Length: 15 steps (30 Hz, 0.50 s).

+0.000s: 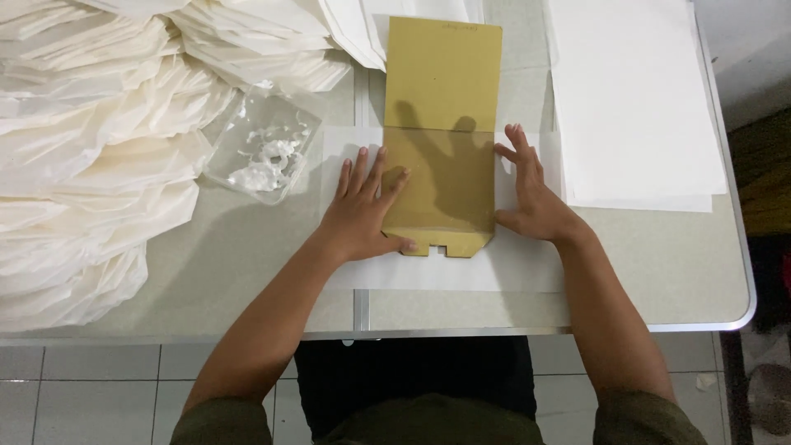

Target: Assembling a paper box by folding a cardboard template and wrapping it with paper sheets

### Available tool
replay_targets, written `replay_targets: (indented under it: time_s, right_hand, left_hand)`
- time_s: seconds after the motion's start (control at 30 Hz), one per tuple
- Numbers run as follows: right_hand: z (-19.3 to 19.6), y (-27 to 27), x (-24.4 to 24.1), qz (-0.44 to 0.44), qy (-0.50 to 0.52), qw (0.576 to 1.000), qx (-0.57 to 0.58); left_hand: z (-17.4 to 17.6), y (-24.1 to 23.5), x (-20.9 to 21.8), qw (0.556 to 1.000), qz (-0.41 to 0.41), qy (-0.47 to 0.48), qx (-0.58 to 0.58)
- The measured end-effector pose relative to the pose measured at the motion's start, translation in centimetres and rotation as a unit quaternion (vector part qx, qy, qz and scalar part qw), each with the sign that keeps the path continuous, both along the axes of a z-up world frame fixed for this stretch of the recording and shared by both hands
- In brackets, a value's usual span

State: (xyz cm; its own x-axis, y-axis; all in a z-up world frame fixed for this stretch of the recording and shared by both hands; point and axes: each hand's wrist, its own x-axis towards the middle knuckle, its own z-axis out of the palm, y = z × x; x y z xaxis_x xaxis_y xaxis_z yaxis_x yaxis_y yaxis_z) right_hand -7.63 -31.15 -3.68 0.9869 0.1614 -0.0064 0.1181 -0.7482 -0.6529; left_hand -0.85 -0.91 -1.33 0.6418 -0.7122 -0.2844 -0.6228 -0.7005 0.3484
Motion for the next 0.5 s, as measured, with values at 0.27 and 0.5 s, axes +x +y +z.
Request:
replay_targets:
  time_s: [0.27, 0.5]
  right_hand:
    - [0.1, -0.2, -0.1, -0.010, 0.016, 1.000, 0.008]
    - [1.0, 0.6, -0.3, 0.007, 0.001, 1.000, 0.007]
  left_hand:
    - [-0.8, -0.1, -0.2, 0.999, 0.022, -0.032, 0.035]
    - [-0.8, -0.1, -0.5, 0.998, 0.025, -0.044, 0.035]
